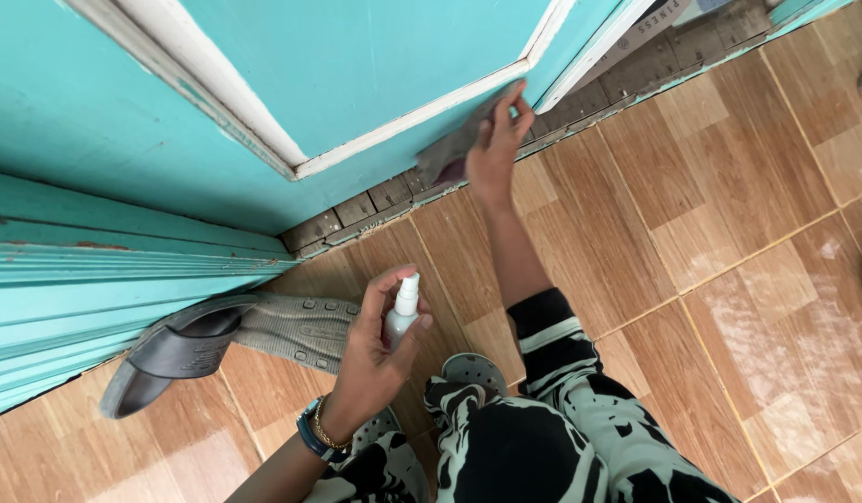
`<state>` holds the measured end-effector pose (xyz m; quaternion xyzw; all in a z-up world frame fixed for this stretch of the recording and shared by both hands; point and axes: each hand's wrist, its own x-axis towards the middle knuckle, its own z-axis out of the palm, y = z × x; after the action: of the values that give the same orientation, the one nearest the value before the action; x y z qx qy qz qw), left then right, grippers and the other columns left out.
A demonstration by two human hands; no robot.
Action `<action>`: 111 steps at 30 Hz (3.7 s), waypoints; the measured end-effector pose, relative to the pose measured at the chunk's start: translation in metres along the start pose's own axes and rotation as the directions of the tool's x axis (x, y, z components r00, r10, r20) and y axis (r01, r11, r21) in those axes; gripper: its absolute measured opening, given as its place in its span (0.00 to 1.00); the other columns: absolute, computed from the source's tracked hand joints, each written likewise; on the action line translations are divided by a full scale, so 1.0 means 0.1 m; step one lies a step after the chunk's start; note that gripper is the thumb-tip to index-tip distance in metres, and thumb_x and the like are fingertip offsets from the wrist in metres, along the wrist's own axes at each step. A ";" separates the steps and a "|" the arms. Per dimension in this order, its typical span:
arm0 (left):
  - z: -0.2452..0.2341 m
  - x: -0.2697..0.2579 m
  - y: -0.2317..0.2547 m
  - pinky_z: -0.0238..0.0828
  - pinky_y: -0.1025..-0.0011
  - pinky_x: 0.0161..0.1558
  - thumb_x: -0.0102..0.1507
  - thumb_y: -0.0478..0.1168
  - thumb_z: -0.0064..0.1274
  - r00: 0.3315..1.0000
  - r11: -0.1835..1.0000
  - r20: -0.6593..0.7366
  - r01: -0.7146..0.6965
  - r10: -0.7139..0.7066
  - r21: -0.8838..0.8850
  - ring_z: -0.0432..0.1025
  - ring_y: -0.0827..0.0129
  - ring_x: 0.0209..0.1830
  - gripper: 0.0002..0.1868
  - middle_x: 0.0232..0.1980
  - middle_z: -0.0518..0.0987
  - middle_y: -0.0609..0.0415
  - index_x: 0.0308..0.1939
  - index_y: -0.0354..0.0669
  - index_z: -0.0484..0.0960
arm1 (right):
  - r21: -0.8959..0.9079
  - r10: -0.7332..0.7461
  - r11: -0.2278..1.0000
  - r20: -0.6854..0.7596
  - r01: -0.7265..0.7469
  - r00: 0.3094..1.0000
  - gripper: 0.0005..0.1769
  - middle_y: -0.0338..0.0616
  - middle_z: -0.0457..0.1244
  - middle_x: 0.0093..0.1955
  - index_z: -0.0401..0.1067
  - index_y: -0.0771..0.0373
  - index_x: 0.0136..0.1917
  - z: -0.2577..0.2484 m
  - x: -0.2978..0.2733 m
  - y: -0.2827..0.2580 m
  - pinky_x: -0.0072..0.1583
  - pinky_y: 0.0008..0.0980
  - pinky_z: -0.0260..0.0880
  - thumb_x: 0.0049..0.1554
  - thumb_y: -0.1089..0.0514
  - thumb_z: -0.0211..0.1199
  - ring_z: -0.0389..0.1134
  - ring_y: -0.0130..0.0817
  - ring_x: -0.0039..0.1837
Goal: The person cleans the white trim of a teal door frame using a spray bottle and a cloth. They repeatedly spray the surface and wipe along the edges and corners of the frame.
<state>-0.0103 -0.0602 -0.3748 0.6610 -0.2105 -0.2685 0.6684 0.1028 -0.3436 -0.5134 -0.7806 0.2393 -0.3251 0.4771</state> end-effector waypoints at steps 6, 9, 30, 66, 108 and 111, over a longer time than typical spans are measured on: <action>0.01 -0.01 0.01 0.73 0.74 0.47 0.65 0.28 0.53 1.000 1.000 0.012 0.001 0.000 -0.019 0.72 0.77 0.47 0.29 0.48 0.75 0.58 0.70 0.48 0.65 | -0.074 0.067 0.995 0.105 -0.059 0.992 0.46 0.52 0.41 0.77 0.37 0.58 0.84 0.14 -0.26 -0.16 0.65 0.31 0.67 0.58 0.80 0.44 0.54 0.43 0.72; 0.06 0.00 0.00 0.73 0.74 0.50 0.66 0.27 0.52 0.999 0.999 0.019 -0.028 0.029 -0.039 0.72 0.77 0.48 0.29 0.48 0.75 0.57 0.70 0.47 0.64 | -0.048 -0.044 0.998 0.091 0.048 0.995 0.46 0.51 0.42 0.77 0.37 0.56 0.85 0.10 -0.24 -0.10 0.67 0.30 0.68 0.61 0.81 0.43 0.59 0.41 0.70; -0.51 1.00 -0.15 0.73 0.71 0.17 0.59 0.38 0.46 0.975 -0.157 0.132 -0.104 0.178 0.982 0.76 0.71 0.23 0.40 0.83 0.48 0.49 0.77 0.34 0.58 | -0.083 -0.056 0.994 0.102 0.064 0.993 0.44 0.57 0.41 0.78 0.39 0.67 0.84 0.24 -0.36 0.01 0.73 0.39 0.61 0.58 0.80 0.43 0.54 0.53 0.76; -0.49 1.17 -0.41 0.69 0.72 0.14 0.56 0.38 0.47 0.980 -0.159 0.008 0.024 0.200 0.987 0.72 0.73 0.13 0.42 0.82 0.50 0.46 0.76 0.33 0.61 | -0.065 0.023 0.998 0.165 -0.013 0.986 0.42 0.57 0.37 0.79 0.35 0.56 0.85 0.08 -0.14 0.02 0.76 0.44 0.54 0.63 0.76 0.42 0.48 0.51 0.79; -0.48 1.15 -0.39 0.70 0.71 0.16 0.55 0.37 0.47 0.977 -0.074 0.000 0.016 0.212 0.997 0.73 0.71 0.16 0.43 0.82 0.50 0.47 0.76 0.31 0.60 | 0.005 0.177 0.983 0.208 -0.182 0.962 0.41 0.48 0.37 0.78 0.39 0.63 0.83 0.10 -0.23 -0.13 0.80 0.43 0.50 0.60 0.77 0.42 0.45 0.50 0.81; -0.51 1.13 -0.35 0.70 0.72 0.16 0.56 0.36 0.47 0.986 -0.047 -0.004 0.012 0.169 0.999 0.72 0.71 0.15 0.42 0.83 0.49 0.47 0.76 0.32 0.60 | 0.057 0.378 0.919 0.153 -0.390 0.913 0.35 0.45 0.37 0.79 0.42 0.63 0.82 0.04 0.00 -0.10 0.78 0.42 0.50 0.64 0.72 0.42 0.48 0.48 0.81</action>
<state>0.1061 -0.0929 -0.4196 0.9412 -0.3343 0.0471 0.0113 0.1064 -0.3370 -0.5062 -0.7178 0.3398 -0.1799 0.5804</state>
